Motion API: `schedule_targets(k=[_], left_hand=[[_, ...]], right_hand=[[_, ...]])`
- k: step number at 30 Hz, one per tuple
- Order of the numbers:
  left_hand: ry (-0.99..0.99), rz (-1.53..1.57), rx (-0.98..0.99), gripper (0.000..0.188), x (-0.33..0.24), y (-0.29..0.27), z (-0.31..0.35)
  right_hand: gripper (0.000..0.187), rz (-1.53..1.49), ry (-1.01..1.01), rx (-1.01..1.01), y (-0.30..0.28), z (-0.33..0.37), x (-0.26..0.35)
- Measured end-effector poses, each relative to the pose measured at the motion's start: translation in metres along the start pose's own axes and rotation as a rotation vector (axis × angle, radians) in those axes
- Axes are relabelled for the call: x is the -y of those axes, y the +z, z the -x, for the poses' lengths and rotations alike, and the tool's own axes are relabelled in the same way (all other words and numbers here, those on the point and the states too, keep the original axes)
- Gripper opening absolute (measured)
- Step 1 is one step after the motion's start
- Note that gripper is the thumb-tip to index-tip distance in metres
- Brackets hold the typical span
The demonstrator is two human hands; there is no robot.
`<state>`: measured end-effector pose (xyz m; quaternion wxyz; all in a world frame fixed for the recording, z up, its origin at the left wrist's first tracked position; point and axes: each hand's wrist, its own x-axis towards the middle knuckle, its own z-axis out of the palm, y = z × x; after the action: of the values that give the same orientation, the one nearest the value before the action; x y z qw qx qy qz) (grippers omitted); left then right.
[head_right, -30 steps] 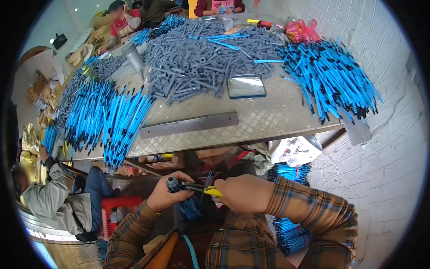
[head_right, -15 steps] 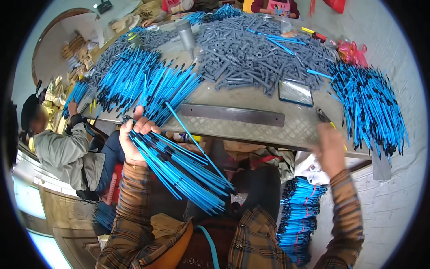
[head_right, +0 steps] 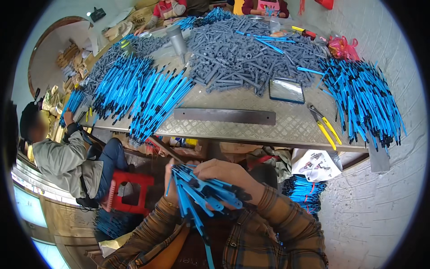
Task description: The person bundles blue plastic rods together using zip ties and pliers.
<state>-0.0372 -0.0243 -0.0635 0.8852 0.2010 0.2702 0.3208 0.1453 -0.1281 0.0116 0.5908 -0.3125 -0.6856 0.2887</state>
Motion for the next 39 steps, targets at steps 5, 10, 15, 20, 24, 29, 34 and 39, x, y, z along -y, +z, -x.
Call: schedule_targets(k=[5,10,15,20,24,29,34,39], left_hand=[[0.244,-0.58,-0.014,0.032,-0.01,-0.009,0.017],[-0.185,-0.713,0.744,0.028,-0.055,0.02,0.034],[-0.514,-0.759,0.812,0.022,-0.06,0.016,0.031],[-0.503,-0.656,0.778,0.017,-0.062,0.012,0.026],[-0.523,-0.603,0.798,0.017,-0.064,0.016,0.02],[-0.534,-0.614,0.77,0.019,-0.062,0.015,0.018],[-0.549,-0.637,0.823,0.019,-0.055,0.018,0.016],[-0.576,-0.724,0.777,0.029,-0.061,0.024,0.02]], right_hand=[[0.038,0.108,0.244,0.222,0.0,0.009,0.01],[0.043,0.039,0.494,0.408,0.016,0.022,-0.004],[0.058,0.208,0.314,0.546,0.02,0.016,-0.013],[0.08,-0.688,0.692,0.215,0.036,0.053,-0.026],[0.094,-0.87,0.748,-0.001,0.047,0.069,-0.023],[0.088,-0.594,0.762,0.034,0.056,0.08,-0.031],[0.075,-0.436,0.76,0.147,0.059,0.074,-0.045],[0.048,-0.449,0.709,0.293,0.059,0.049,-0.044]])
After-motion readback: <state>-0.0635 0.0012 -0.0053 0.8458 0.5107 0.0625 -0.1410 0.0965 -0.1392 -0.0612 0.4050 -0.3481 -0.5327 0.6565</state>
